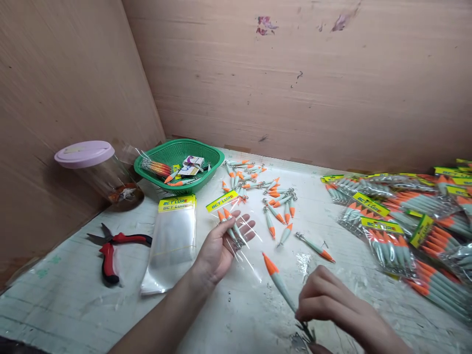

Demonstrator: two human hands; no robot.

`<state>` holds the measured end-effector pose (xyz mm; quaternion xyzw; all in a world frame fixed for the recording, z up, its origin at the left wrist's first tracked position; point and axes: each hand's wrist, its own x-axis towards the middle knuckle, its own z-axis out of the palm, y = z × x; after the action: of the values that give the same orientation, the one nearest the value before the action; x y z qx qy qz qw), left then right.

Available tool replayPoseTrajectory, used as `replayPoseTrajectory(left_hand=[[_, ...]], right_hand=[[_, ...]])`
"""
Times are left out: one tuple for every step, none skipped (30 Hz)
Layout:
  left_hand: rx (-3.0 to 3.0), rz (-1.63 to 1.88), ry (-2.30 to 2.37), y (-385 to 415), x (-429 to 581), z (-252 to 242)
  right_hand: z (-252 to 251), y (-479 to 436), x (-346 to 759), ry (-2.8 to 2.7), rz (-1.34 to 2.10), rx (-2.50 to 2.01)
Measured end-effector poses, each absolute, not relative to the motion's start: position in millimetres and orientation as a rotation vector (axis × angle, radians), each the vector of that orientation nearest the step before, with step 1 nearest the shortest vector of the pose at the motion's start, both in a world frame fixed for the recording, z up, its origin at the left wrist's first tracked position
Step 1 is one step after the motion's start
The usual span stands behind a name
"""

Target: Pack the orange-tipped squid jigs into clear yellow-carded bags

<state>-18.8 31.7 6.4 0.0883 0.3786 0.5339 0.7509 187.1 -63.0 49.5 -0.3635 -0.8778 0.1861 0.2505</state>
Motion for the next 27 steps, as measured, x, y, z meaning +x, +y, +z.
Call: replayPoseTrajectory(left_hand=[[0.199, 1.138, 0.821, 29, -17, 7], [0.199, 1.11, 0.818, 27, -15, 7], [0.193, 1.084, 0.818, 25, -13, 8], [0.186, 1.061, 0.821, 23, -12, 9], [0.183, 1.041, 0.822, 21, -10, 10], [0.182, 1.022, 0.822, 20, -9, 10], [0.185, 1.006, 0.819, 19, -8, 11], [0.193, 0.994, 0.809, 18, -7, 11], [0.206, 0.986, 0.793, 17, -6, 11], [0.22, 0.979, 0.774, 16, -5, 11], [0.234, 0.974, 0.753, 15, -5, 10], [0.25, 0.974, 0.732, 14, -5, 10], [0.264, 0.976, 0.712, 13, -4, 9], [0.273, 0.977, 0.695, 12, -4, 8], [0.279, 0.979, 0.68, 11, -4, 7], [0.282, 0.978, 0.666, 9, -3, 7], [0.283, 0.97, 0.654, 8, -3, 7], [0.284, 0.957, 0.644, 7, -2, 7], [0.286, 0.944, 0.636, 6, -1, 7], [0.289, 0.933, 0.631, 5, -1, 7], [0.291, 0.926, 0.627, 4, 0, 8], [0.29, 0.925, 0.628, 4, 0, 8], [0.285, 0.928, 0.634, 4, 1, 7], [0.272, 0.932, 0.65, 4, 1, 7], [0.248, 0.935, 0.675, 5, 1, 7], [0.213, 0.938, 0.704, 6, 1, 7], [0.172, 0.942, 0.735, 8, 0, 7]], right_hand=[[48, -60, 184, -2.43, 0.427, -0.974], [45, -57, 181, -2.449, 0.336, -0.965], [40, -54, 178, -2.453, 0.238, -0.967], [36, -51, 175, -2.44, 0.134, -0.978], [31, -49, 173, -2.428, 0.036, -0.996], [27, -47, 171, -2.413, -0.052, -1.023], [24, -46, 170, -2.396, -0.125, -1.057], [21, -45, 170, -2.381, -0.176, -1.083], [20, -44, 170, -2.35, -0.213, -1.09], [19, -44, 170, -2.321, -0.235, -1.093], [18, -44, 170, -2.291, -0.247, -1.102], [18, -43, 170, -2.256, -0.257, -1.111], [17, -43, 169, -2.221, -0.266, -1.123], [17, -43, 169, -2.183, -0.273, -1.136], [17, -43, 168, -2.149, -0.279, -1.15], [17, -43, 168, -2.121, -0.284, -1.161], [17, -43, 167, -2.099, -0.294, -1.165], [17, -42, 166, -2.086, -0.305, -1.164], [17, -42, 164, -2.077, -0.316, -1.16], [17, -42, 163, -2.072, -0.328, -1.149], [17, -42, 161, -2.071, -0.337, -1.135], [18, -43, 160, -2.076, -0.34, -1.116], [20, -43, 160, -2.088, -0.321, -1.094], [22, -43, 160, -2.106, -0.271, -1.072], [24, -43, 163, -2.124, -0.193, -1.05], [27, -42, 168, -2.114, -0.099, -1.046], [29, -40, 176, -2.064, -0.013, -1.073]])
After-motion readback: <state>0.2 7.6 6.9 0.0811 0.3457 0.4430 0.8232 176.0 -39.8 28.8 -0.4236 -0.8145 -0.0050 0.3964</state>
